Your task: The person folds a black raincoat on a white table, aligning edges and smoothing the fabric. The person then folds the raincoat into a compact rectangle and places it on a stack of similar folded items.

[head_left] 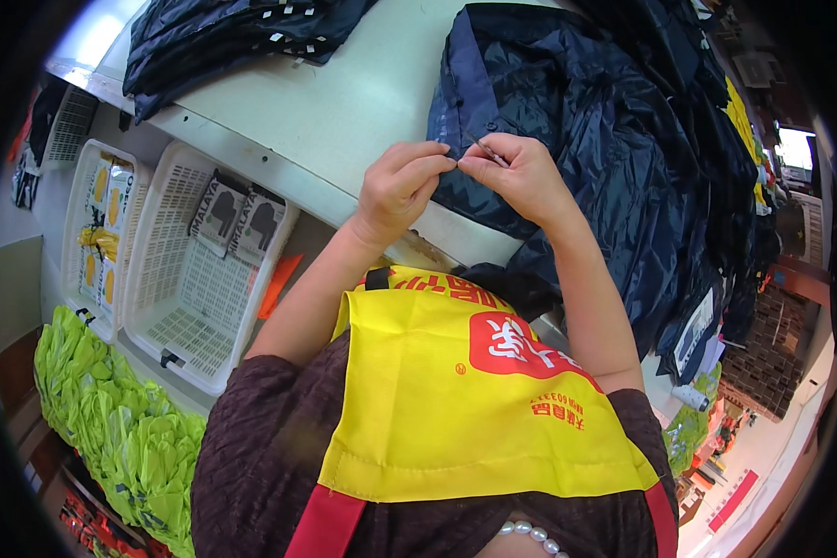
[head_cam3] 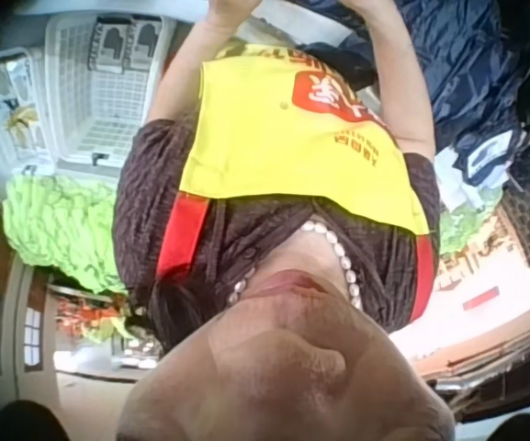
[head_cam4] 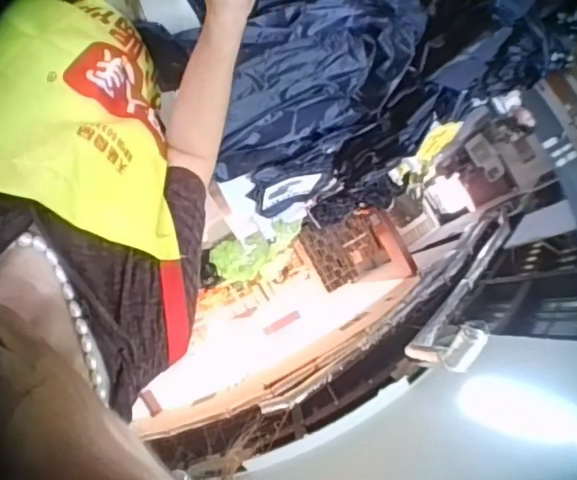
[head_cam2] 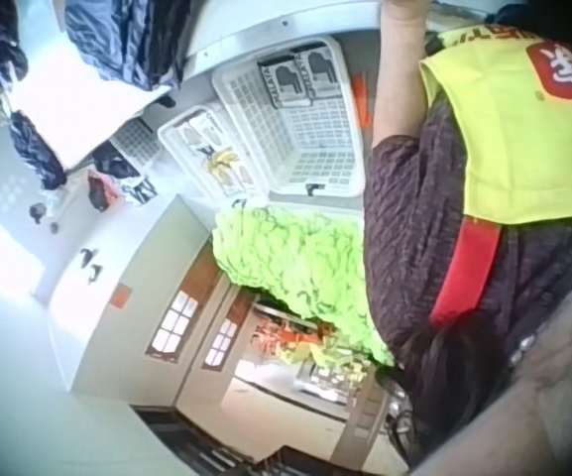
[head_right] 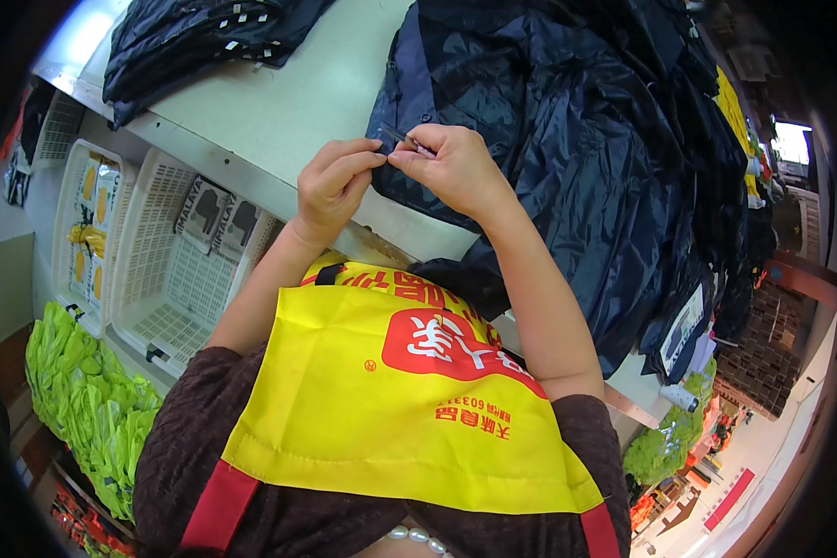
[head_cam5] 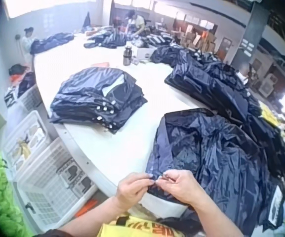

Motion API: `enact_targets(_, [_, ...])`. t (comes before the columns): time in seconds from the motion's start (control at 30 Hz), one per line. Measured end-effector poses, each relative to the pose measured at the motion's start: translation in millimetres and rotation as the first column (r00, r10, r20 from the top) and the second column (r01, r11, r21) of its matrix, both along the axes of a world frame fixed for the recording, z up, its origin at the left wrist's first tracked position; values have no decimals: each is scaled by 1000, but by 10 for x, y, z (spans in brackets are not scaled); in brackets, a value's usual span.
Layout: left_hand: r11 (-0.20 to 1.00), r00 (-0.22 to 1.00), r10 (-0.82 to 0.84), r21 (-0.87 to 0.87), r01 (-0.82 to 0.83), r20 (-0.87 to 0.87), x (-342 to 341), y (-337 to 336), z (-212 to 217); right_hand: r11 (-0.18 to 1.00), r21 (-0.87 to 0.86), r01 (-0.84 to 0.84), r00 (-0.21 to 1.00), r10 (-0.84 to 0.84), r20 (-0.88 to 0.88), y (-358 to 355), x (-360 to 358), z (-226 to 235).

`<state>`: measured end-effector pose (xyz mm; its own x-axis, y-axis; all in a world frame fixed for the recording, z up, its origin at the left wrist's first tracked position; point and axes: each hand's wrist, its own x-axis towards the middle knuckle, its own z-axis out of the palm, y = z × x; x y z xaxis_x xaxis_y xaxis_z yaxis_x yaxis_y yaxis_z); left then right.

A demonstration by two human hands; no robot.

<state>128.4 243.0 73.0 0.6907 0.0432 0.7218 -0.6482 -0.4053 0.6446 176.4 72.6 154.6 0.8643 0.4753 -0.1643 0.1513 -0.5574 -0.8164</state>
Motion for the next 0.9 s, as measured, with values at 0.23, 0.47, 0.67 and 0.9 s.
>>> enact_targets(0.23, [994, 994, -100, 39, 102, -48, -9, -41, 49, 947, 112, 302, 871, -227, -435, -91, -12, 105])
enact_targets(0.47, [979, 950, -159, -165, 117, -270, -48, -166, 83, 987, 59, 147, 980, -138, -141, -86, -71, 55])
enact_targets(0.67, [979, 908, -180, -154, 130, -379, -36, -204, 61, 999, 17, 33, 998, -33, -47, -82, -47, 2])
enact_targets(0.9, [914, 765, -347, -379, 145, -543, -64, -264, 27, 986, -169, -1, 996, 16, 88, -307, -60, 167])
